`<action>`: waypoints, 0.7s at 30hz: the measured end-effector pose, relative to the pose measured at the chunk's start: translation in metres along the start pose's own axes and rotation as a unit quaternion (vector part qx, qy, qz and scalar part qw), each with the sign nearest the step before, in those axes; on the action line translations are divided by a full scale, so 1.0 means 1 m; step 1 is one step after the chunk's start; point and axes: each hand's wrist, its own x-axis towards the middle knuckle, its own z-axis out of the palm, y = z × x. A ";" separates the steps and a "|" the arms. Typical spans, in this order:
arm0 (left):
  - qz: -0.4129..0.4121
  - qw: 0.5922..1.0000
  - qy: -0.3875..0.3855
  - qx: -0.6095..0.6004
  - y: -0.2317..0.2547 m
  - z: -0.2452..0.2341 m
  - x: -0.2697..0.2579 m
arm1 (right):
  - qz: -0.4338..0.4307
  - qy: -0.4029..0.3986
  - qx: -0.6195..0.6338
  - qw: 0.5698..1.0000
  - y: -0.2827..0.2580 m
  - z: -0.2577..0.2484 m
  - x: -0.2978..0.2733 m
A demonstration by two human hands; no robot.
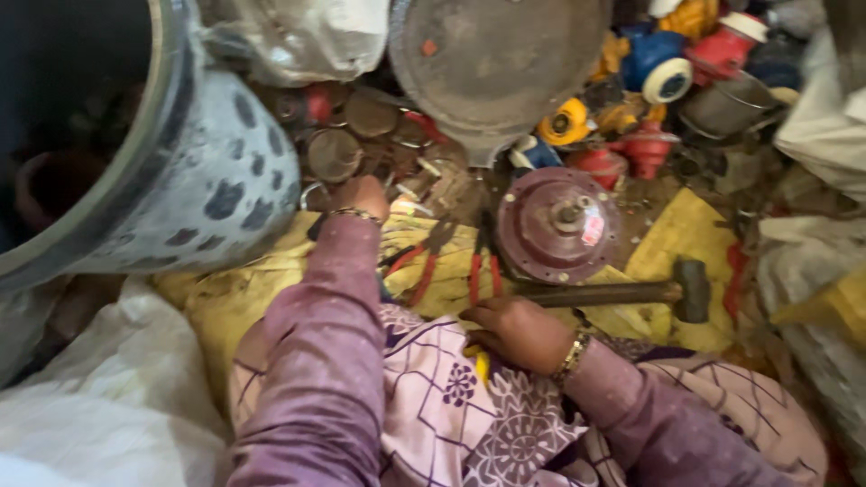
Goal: The person sits on the floor and uses pliers, a hammer, and a screwdriver to disassemble and reassemble a reddish-brown metal part. They remove a white plastic insert, strike the part with a hammer, and then reinsert the plastic piece.
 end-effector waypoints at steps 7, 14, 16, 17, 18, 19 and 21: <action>-0.037 0.998 -0.045 0.011 0.025 -0.051 -0.046 | -0.037 0.334 -0.009 0.942 -0.001 -0.034 -0.018; 0.006 0.996 -0.016 -0.082 0.056 -0.083 -0.082 | 0.151 0.595 0.097 0.784 0.107 -0.085 -0.034; 0.128 0.959 -0.003 -0.252 0.073 -0.060 -0.088 | 0.257 0.552 0.226 0.761 0.140 -0.081 -0.039; 0.227 0.905 0.007 -0.361 0.085 -0.043 -0.088 | 0.338 0.495 0.300 0.743 0.153 -0.076 -0.042; 0.196 0.893 -0.084 -0.397 0.101 -0.023 -0.090 | 0.412 0.428 0.370 0.714 0.163 -0.070 -0.044; 0.162 0.872 -0.171 -0.429 0.117 -0.003 -0.090 | 0.416 0.410 0.316 0.748 0.170 -0.064 -0.043; 0.213 0.917 -0.109 -0.319 0.137 0.031 -0.091 | 0.419 0.369 0.202 0.805 0.179 -0.051 -0.042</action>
